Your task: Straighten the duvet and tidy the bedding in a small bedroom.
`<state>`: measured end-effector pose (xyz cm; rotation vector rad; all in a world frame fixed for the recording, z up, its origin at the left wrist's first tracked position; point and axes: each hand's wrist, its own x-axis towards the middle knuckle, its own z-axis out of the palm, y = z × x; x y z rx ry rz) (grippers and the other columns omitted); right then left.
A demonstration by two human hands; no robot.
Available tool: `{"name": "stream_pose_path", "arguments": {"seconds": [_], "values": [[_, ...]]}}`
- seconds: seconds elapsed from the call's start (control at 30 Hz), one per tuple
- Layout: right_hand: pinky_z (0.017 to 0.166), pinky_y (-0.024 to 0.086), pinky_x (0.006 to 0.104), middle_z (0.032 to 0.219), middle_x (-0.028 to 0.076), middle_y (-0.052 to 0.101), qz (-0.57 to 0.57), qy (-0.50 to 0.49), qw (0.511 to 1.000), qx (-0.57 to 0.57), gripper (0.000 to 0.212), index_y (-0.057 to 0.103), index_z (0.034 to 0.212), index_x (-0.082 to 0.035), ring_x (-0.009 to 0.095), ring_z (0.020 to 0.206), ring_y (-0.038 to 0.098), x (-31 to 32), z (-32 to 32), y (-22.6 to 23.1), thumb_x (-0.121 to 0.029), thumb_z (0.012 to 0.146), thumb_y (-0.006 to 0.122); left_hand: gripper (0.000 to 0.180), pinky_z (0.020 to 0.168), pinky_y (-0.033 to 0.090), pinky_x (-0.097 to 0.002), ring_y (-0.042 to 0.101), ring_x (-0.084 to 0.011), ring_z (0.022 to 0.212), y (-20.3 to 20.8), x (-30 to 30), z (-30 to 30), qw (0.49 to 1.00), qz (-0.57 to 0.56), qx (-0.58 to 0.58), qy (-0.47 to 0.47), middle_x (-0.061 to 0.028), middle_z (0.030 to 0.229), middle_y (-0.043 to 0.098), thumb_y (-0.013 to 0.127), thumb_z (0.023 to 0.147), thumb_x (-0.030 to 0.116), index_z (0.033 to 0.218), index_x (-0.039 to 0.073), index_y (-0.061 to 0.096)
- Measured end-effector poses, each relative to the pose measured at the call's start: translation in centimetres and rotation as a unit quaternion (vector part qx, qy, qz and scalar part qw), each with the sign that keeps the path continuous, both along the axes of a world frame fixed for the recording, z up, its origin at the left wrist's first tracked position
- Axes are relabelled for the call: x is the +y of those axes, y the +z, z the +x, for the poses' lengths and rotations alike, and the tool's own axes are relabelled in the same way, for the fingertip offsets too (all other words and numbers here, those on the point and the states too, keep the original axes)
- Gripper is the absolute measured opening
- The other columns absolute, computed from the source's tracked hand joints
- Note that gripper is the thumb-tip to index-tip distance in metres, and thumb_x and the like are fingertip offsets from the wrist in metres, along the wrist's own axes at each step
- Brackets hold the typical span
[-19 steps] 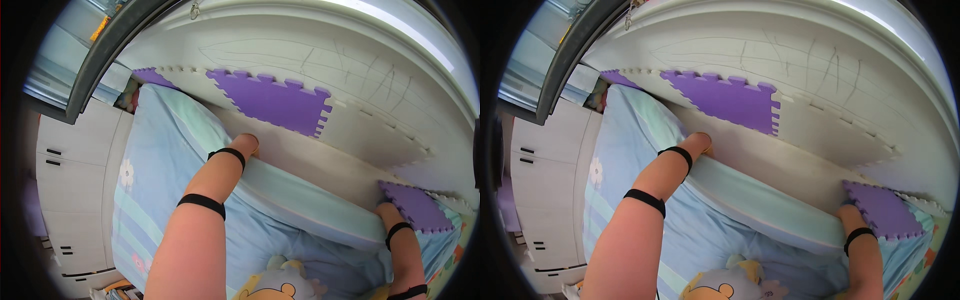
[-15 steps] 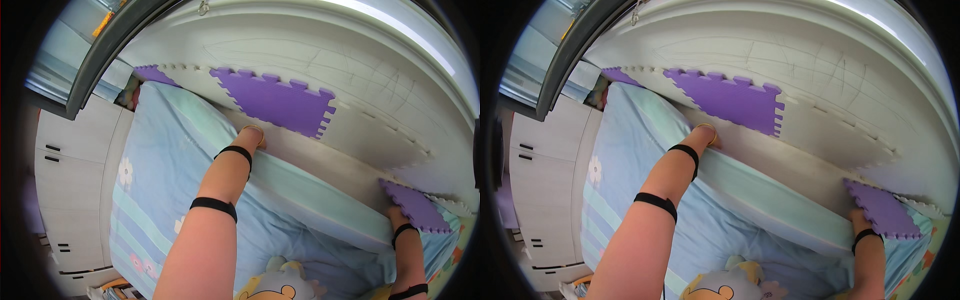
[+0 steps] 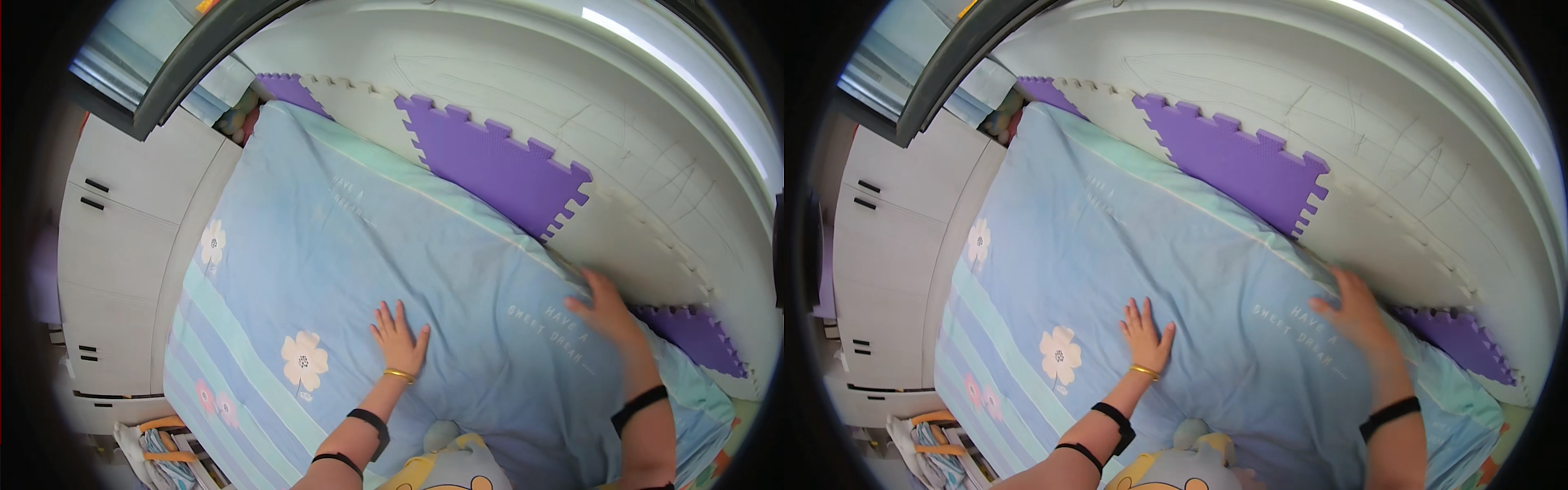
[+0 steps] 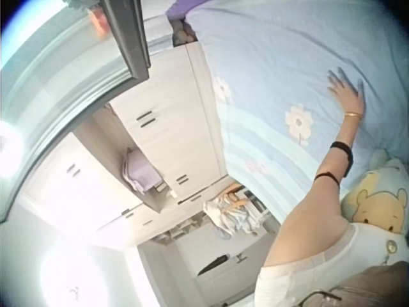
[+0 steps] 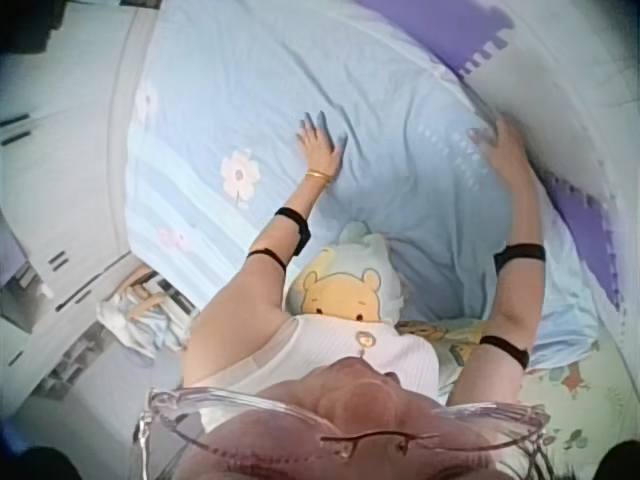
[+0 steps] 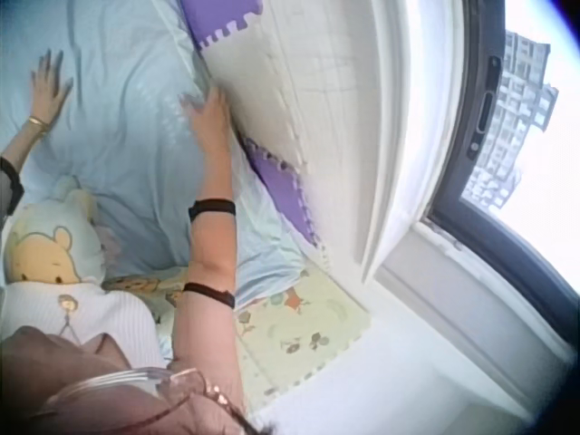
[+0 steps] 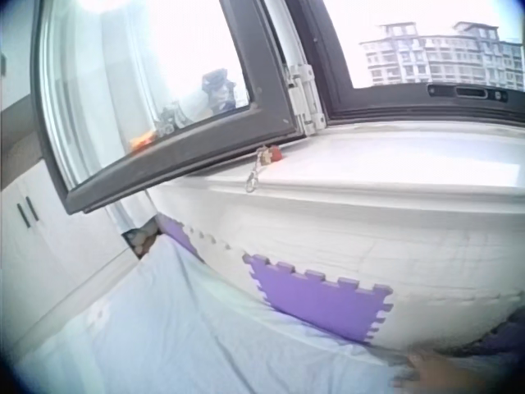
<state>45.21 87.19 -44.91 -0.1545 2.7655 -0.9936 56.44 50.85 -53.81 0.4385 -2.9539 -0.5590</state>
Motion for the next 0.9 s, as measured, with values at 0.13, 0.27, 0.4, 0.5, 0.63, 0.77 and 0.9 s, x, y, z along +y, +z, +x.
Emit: {"name": "stream_pose_path", "arguments": {"seconds": [0.13, 0.27, 0.4, 0.5, 0.63, 0.77, 0.9], "values": [[0.08, 0.044, 0.0429, 0.097, 0.014, 0.059, 0.116, 0.02, 0.99, 0.075, 0.033, 0.06, 0.098, -0.003, 0.034, 0.094, 0.055, -2.6, -2.1, -2.7, -0.03, 0.08, 0.064, 0.068, 0.105, -0.001, -0.0617, 0.006, -0.041, 0.137, -0.1, 3.5, -2.1, 0.999, 0.021, -0.025, -0.019, -0.0204, 0.149, 0.011, 0.048, 0.087, 0.043, 0.143, 0.012, 0.025], [0.067, 0.045, 0.0444, 0.079, 0.013, 0.058, 0.158, -0.016, 0.98, 0.121, 0.022, 0.058, 0.081, -0.004, 0.035, 0.077, 0.057, -1.8, -2.6, -3.9, -0.026, 0.084, 0.059, 0.065, 0.102, -0.004, -0.0659, 0.004, -0.0395, 0.138, 0.2, 3.9, -4.7, 0.998, 0.025, -0.017, -0.054, -0.0179, 0.151, 0.009, 0.043, 0.089, 0.045, 0.144, 0.015, 0.023], [0.062, 0.045, 0.0442, 0.075, 0.012, 0.06, 0.206, -0.06, 0.97, 0.118, 0.021, 0.057, 0.074, -0.005, 0.034, 0.07, 0.058, -1.8, -3.2, -4.2, -0.022, 0.086, 0.055, 0.067, 0.102, -0.003, -0.0653, 0.004, -0.0394, 0.138, 0.3, 4.0, -8.6, 0.996, -0.036, -0.023, -0.075, -0.0174, 0.151, 0.008, 0.043, 0.089, 0.044, 0.144, 0.013, 0.022], [0.064, 0.045, 0.0446, 0.079, 0.013, 0.061, 0.216, -0.102, 0.97, 0.055, 0.02, 0.057, 0.076, -0.005, 0.034, 0.073, 0.058, -2.2, -3.4, -5.0, -0.022, 0.087, 0.054, 0.069, 0.102, -0.004, -0.0655, 0.003, -0.0383, 0.139, -0.8, 3.1, -10.9, 0.997, -0.055, -0.014, -0.045, -0.0173, 0.151, 0.006, 0.043, 0.088, 0.045, 0.145, 0.014, 0.02], [0.067, 0.046, 0.044, 0.087, 0.011, 0.062, 0.181, -0.131, 0.974, 0.04, 0.015, 0.057, 0.083, -0.005, 0.033, 0.079, 0.058, -2.6, -3.8, -4.4, -0.019, 0.085, 0.056, 0.075, 0.103, 0.002, -0.0634, 0.011, -0.0367, 0.137, -0.5, 2.1, -13.8, 0.998, -0.019, 0.056, 0.026, -0.0167, 0.148, 0.016, 0.053, 0.083, 0.047, 0.142, 0.01, 0.025], [0.069, 0.046, 0.0428, 0.088, 0.01, 0.062, 0.115, -0.075, 0.982, 0.128, 0.011, 0.057, 0.085, -0.006, 0.031, 0.081, 0.058, -4.8, -3.6, -2.0, -0.016, 0.081, 0.06, 0.072, 0.101, 0.022, -0.0522, 0.037, -0.0326, 0.12, 2.6, 1.5, -16.2, 0.996, -0.014, 0.089, 0.005, -0.0136, 0.125, 0.042, 0.066, 0.073, 0.047, 0.129, 0.007, 0.041], [0.067, 0.047, 0.0412, 0.084, 0.01, 0.061, 0.212, -0.029, 0.96, 0.18, 0.008, 0.056, 0.082, -0.008, 0.028, 0.078, 0.059, -5.4, -3.9, -1.9, -0.013, 0.079, 0.061, 0.052, 0.091, 0.033, -0.0449, 0.047, -0.0291, 0.103, 3.3, 3.0, -19.2, 0.999, -0.003, 0.001, 0.05, -0.0103, 0.106, 0.05, 0.068, 0.074, 0.041, 0.111, 0.008, 0.052]]}}
